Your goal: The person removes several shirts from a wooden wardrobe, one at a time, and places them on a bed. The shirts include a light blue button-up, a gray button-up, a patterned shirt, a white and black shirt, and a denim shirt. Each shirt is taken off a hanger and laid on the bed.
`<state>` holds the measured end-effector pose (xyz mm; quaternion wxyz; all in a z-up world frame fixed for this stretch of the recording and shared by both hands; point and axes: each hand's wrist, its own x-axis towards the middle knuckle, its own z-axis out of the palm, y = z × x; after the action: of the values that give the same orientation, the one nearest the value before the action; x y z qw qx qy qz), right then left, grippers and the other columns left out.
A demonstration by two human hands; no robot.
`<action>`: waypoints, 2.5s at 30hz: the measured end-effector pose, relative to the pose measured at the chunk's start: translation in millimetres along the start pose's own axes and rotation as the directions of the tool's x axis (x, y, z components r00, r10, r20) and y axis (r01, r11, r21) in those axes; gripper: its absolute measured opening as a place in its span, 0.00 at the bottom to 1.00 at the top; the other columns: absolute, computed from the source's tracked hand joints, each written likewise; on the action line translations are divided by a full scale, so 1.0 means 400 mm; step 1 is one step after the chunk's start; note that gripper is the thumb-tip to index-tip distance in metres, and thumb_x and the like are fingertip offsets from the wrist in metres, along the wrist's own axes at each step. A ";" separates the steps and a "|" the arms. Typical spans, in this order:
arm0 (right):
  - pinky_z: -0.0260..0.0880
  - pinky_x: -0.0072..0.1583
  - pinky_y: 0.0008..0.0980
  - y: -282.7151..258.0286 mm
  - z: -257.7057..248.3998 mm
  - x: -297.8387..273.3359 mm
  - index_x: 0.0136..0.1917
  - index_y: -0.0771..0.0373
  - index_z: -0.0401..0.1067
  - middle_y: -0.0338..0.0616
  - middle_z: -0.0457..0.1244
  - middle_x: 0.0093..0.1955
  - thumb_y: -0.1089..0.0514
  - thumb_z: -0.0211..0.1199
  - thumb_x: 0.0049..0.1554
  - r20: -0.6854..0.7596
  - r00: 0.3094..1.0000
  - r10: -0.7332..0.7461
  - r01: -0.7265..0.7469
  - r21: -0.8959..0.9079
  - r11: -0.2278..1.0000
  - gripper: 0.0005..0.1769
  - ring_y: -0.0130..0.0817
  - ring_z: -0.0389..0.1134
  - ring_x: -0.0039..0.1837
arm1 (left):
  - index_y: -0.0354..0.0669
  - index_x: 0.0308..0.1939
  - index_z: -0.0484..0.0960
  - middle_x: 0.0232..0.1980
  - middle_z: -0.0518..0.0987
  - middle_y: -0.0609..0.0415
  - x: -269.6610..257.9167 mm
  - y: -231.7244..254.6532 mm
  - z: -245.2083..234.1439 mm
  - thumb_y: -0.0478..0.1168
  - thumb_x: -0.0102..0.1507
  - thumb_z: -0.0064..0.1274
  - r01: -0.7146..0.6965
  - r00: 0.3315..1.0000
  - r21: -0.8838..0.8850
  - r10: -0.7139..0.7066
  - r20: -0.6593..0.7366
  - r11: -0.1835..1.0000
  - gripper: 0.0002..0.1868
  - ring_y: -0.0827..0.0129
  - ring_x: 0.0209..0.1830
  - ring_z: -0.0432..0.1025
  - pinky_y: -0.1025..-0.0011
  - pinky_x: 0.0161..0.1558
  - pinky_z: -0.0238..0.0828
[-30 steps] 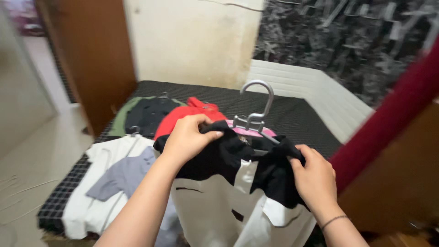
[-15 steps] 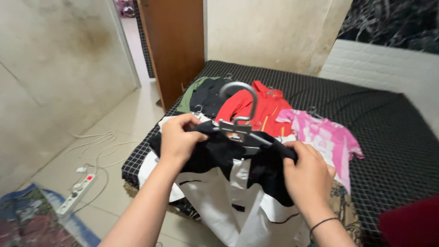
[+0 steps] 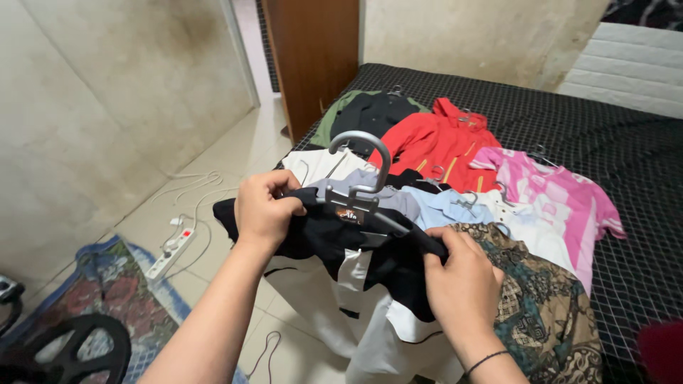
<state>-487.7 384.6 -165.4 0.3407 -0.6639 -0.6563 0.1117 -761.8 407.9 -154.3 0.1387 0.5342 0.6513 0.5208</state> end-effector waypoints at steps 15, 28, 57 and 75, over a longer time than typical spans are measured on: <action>0.64 0.56 0.46 0.030 -0.058 0.054 0.52 0.51 0.79 0.39 0.70 0.50 0.56 0.64 0.52 -0.055 0.990 -0.129 0.129 -0.002 0.992 0.13 0.43 0.69 0.56 | 0.42 0.23 0.82 0.18 0.75 0.59 -0.010 0.074 0.032 0.38 0.39 0.59 0.009 0.996 -0.012 -0.010 -0.093 1.000 0.09 0.72 0.19 0.69 0.71 0.24 0.59; 0.66 0.57 0.46 0.164 0.011 0.289 0.53 0.53 0.78 0.44 0.70 0.50 0.56 0.65 0.54 -0.124 0.992 0.025 -0.035 -0.076 0.997 0.12 0.46 0.70 0.55 | 0.42 0.27 0.83 0.21 0.78 0.54 0.219 0.026 0.332 0.34 0.41 0.62 0.052 0.992 -0.091 -0.041 0.116 0.995 0.10 0.68 0.23 0.72 0.69 0.28 0.64; 0.67 0.61 0.42 0.398 0.269 0.565 0.74 0.50 0.64 0.50 0.68 0.62 0.55 0.63 0.56 0.191 0.973 0.127 -0.137 0.037 0.990 0.32 0.49 0.69 0.61 | 0.38 0.59 0.74 0.58 0.75 0.38 0.387 -0.238 0.734 0.38 0.56 0.66 0.143 0.932 0.098 -0.167 0.320 0.985 0.29 0.46 0.58 0.72 0.59 0.59 0.69; 0.64 0.67 0.33 0.280 0.242 0.506 0.74 0.55 0.65 0.47 0.65 0.71 0.54 0.67 0.55 0.181 0.978 0.107 -0.180 0.451 0.874 0.35 0.32 0.64 0.72 | 0.45 0.75 0.60 0.71 0.66 0.41 0.337 -0.207 0.614 0.43 0.48 0.73 0.058 0.921 0.042 -0.070 0.382 0.997 0.55 0.50 0.72 0.62 0.61 0.69 0.60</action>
<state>-433.1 616.4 -243.9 0.4301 -0.5995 -0.5829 0.3404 -679.0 661.0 -274.9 0.2724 0.6061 0.6363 0.3919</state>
